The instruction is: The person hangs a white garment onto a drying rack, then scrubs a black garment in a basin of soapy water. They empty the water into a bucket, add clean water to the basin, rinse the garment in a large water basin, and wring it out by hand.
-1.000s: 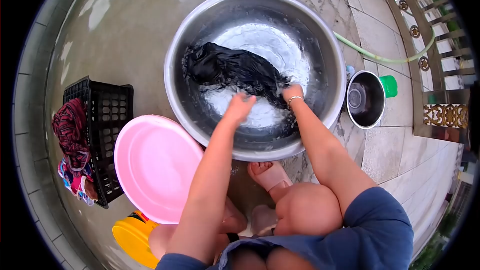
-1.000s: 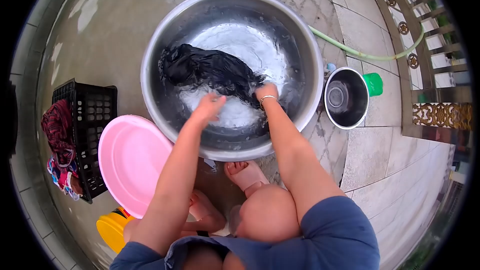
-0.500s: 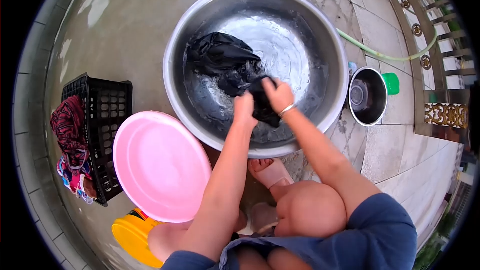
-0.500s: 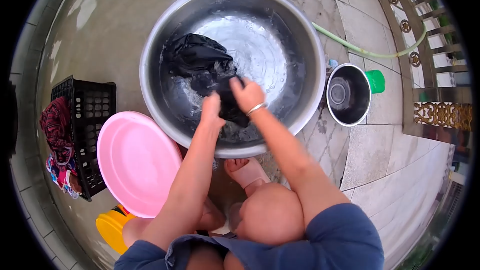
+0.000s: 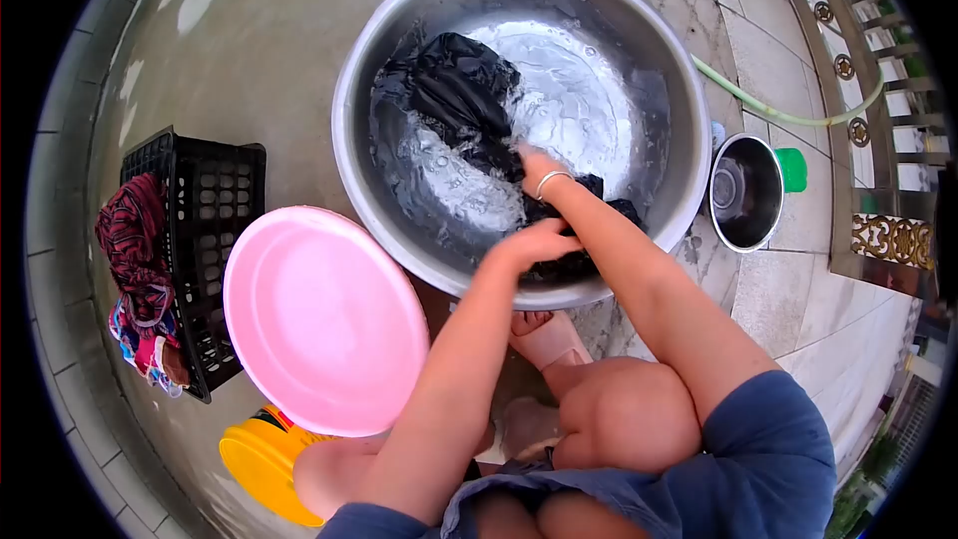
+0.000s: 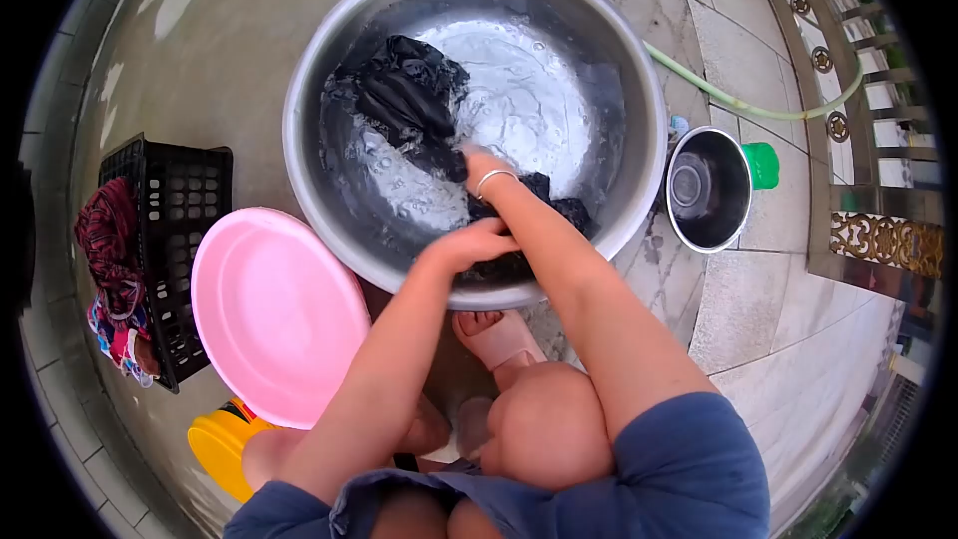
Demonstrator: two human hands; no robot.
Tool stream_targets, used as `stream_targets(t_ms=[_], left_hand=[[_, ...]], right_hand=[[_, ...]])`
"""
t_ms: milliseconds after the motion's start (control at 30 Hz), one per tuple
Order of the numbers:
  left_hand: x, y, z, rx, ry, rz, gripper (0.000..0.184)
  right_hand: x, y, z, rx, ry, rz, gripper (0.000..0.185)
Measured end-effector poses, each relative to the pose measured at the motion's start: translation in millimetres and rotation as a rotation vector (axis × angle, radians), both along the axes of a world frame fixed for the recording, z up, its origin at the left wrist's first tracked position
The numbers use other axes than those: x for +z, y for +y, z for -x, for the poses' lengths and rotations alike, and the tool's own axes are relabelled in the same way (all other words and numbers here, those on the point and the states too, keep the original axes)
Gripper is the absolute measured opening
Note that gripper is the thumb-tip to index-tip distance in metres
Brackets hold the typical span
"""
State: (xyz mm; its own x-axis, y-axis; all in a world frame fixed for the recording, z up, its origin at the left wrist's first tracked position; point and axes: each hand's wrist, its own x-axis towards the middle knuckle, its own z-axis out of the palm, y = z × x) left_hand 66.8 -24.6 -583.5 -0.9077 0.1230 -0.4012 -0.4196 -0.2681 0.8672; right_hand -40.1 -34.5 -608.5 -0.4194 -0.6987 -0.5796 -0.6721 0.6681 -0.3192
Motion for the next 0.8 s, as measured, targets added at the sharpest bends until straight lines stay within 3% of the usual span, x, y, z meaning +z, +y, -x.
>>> stream_targets(t_ms=[33, 100, 133, 167, 233, 267, 300, 367, 400, 433, 500, 533, 567, 600, 633, 700, 733, 800], left_hand=[[-1, -19, -14, 0.018, -0.189, -0.249, 0.051], [-29, -53, -30, 0.357, -0.633, -0.254, 0.043], [-22, -57, -31, 0.72, -0.689, -0.273, 0.043], [-15, -62, -28, 1.088, -0.724, -0.285, 0.044], [-6, -68, -17, 1.086, -0.35, -0.596, 0.05], [-20, -77, -20, 0.981, -0.23, -0.707, 0.048], [-48, -93, -28, 0.737, -0.104, -0.886, 0.038], [17, -88, -19, 0.942, -0.333, -0.633, 0.025], [-24, -101, -23, 0.9, -0.28, -0.598, 0.019], [20, -95, -24, 1.036, -0.363, -0.308, 0.019], [28, -89, -24, 1.206, -0.231, -0.342, 0.018], [26, -88, -28, 1.174, -0.154, -0.44, 0.018], [19, -80, -29, 1.192, -0.089, -0.341, 0.024], [14, -75, -32, 1.139, -0.106, -0.413, 0.026], [9, -70, -34, 1.084, -0.125, -0.487, 0.029], [-1, -64, -35, 0.905, -0.146, -0.552, 0.03], [3, -65, -35, 0.804, -0.247, -0.433, 0.037], [0, -72, -39, 0.623, -0.38, -0.24, 0.046]], right_hand=[[-14, 2, 8, -0.053, 0.023, -0.019, 0.048], [-7, 8, 10, -0.374, -0.091, 0.047, 0.033], [-16, 15, 2, -0.438, -0.296, 0.418, 0.037], [-22, 20, -2, -0.303, -0.343, 0.48, 0.047], [33, 18, -32, -0.13, -0.426, 0.552, 0.058], [39, 17, -44, -0.021, -0.26, 0.393, 0.064], [70, 18, -54, 0.05, -0.313, 0.43, 0.065], [81, 20, -63, 0.101, -0.443, 0.533, 0.062], [86, 20, -57, 0.126, -0.409, 0.457, 0.061], [88, 19, -48, 0.088, -0.432, 0.399, 0.055], [65, 19, -23, -0.04, -0.67, 0.419, 0.051], [60, 18, -4, 0.075, -0.534, 0.219, 0.055], [55, 19, 8, 0.191, -0.395, 0.022, 0.06], [54, 22, 2, 0.168, -0.161, 0.074, 0.071], [52, 22, -6, 0.17, -0.164, 0.073, 0.071], [53, 17, -30, 0.24, 0.164, 0.058, 0.079], [42, 21, -38, 0.261, 0.196, 0.111, 0.071], [18, 19, -37, 0.368, 0.161, -0.144, 0.056]])
